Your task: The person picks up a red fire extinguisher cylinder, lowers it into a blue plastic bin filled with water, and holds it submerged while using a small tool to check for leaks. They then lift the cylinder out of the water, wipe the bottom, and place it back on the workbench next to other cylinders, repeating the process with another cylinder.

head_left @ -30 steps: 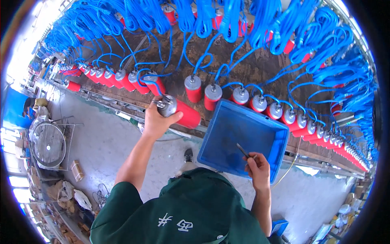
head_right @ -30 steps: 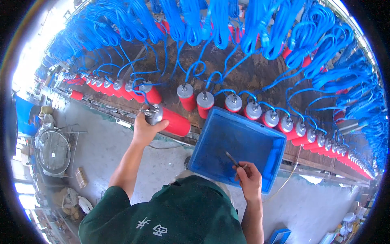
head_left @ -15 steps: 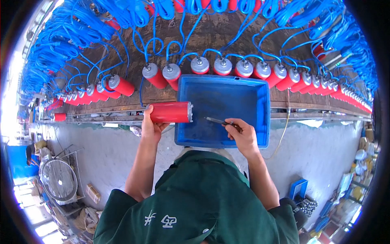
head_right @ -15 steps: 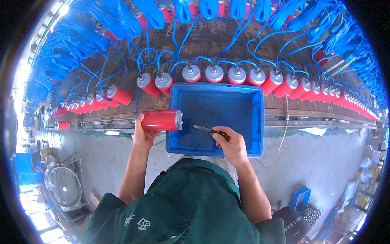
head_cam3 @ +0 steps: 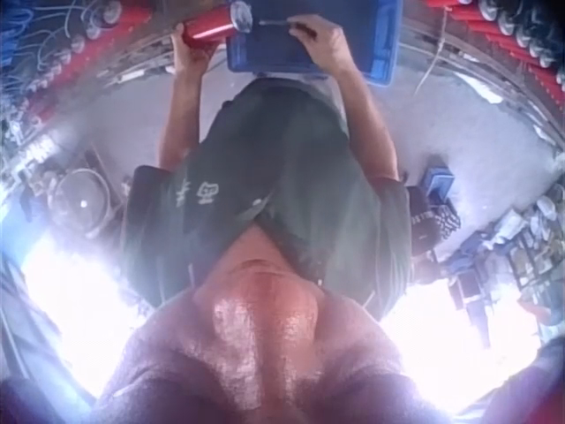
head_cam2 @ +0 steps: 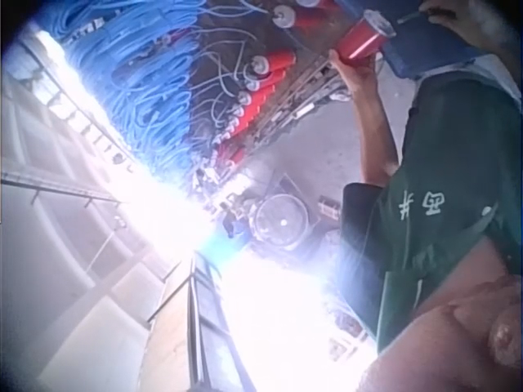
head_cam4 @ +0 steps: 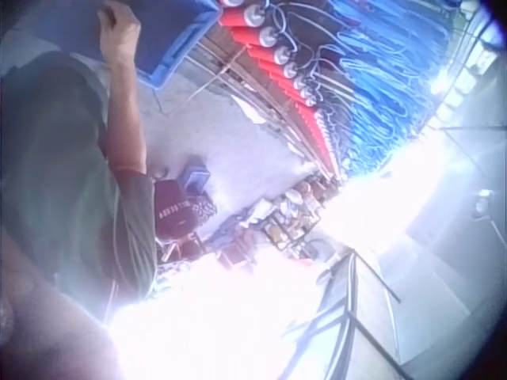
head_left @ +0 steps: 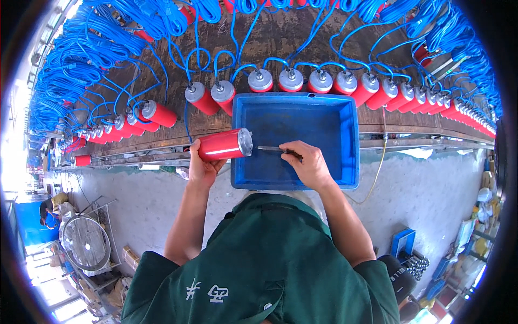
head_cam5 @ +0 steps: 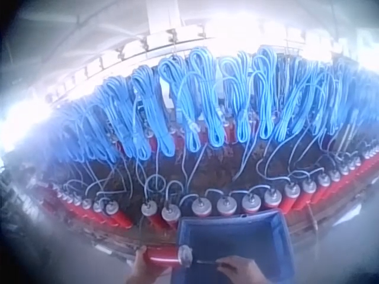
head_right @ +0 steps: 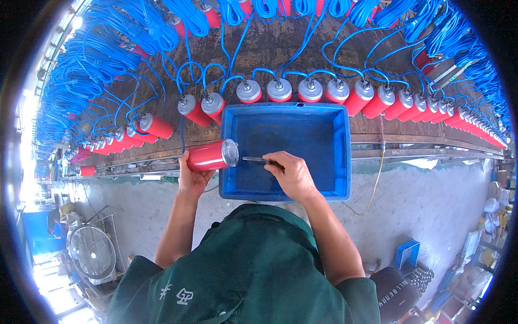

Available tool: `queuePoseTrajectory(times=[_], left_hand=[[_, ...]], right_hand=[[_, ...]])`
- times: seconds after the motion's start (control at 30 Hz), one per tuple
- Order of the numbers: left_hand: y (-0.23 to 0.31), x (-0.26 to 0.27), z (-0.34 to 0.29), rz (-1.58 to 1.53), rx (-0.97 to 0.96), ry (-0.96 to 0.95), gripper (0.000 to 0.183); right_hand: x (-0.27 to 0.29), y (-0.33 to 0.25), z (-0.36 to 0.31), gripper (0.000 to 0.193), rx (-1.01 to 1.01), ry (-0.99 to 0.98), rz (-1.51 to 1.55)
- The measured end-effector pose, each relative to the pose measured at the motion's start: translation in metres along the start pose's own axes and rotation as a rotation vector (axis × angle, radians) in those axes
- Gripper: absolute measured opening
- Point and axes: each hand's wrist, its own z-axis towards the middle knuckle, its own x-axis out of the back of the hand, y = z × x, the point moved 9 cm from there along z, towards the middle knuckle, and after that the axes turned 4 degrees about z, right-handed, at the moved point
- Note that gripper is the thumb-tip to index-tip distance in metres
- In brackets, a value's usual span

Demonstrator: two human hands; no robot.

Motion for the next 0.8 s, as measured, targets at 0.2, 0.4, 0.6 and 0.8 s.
queuePoseTrajectory(times=[0.2,0.4,0.6,0.8], left_hand=[[0.003,-0.003,-0.001,0.020,-0.014,-0.014,0.076],[0.006,-0.005,0.001,0.041,-0.034,-0.066,0.075],[0.006,-0.005,0.004,0.071,-0.052,-0.078,0.073],[0.008,-0.006,0.004,0.108,-0.083,-0.078,0.071]], right_hand=[[-0.007,0.002,0.008,0.022,0.054,0.003,0.010],[-0.009,0.000,0.019,0.020,0.100,-0.060,0.007],[-0.024,0.051,0.017,0.030,-0.494,-0.058,0.309],[-0.046,0.074,0.008,0.029,-0.537,0.149,0.728]])
